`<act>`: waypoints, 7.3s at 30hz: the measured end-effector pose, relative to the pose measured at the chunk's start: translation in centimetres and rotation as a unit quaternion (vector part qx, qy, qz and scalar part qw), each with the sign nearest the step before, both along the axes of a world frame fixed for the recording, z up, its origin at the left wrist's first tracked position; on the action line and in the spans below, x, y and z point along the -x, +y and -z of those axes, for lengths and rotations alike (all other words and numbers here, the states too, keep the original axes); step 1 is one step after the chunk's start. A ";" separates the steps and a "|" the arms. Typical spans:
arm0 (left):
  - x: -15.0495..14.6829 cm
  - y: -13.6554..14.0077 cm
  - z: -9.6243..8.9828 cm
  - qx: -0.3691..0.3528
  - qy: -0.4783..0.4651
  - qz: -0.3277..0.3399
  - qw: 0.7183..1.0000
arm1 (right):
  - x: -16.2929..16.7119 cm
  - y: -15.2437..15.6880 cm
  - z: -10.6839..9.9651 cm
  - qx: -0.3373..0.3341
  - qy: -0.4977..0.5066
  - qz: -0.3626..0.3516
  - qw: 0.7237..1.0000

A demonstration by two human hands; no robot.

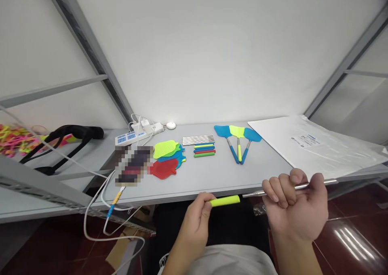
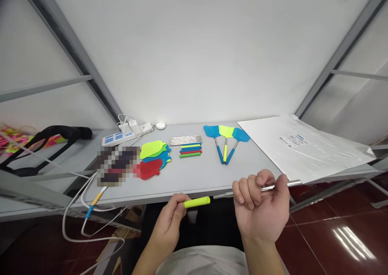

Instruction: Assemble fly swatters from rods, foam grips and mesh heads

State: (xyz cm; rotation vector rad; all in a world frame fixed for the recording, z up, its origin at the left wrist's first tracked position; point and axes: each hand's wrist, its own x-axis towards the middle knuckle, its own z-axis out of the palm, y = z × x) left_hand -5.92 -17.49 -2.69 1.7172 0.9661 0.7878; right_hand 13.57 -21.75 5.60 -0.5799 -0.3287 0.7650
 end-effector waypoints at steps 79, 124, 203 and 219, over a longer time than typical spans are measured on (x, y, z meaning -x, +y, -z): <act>3.2 2.1 2.3 -0.017 -0.183 -0.062 0.981 | 6.3 0.5 6.3 0.105 -0.825 0.168 0.529; 2.5 1.9 0.6 0.166 -0.366 -0.057 0.914 | 8.7 5.2 5.7 0.087 -0.315 -0.337 0.883; 2.7 1.3 -0.1 0.253 -0.032 0.170 0.952 | 4.0 3.4 6.4 0.180 -0.174 0.034 0.967; 2.0 0.6 -0.8 0.037 0.057 0.060 0.996 | 4.2 3.3 7.0 0.166 -0.190 0.019 0.967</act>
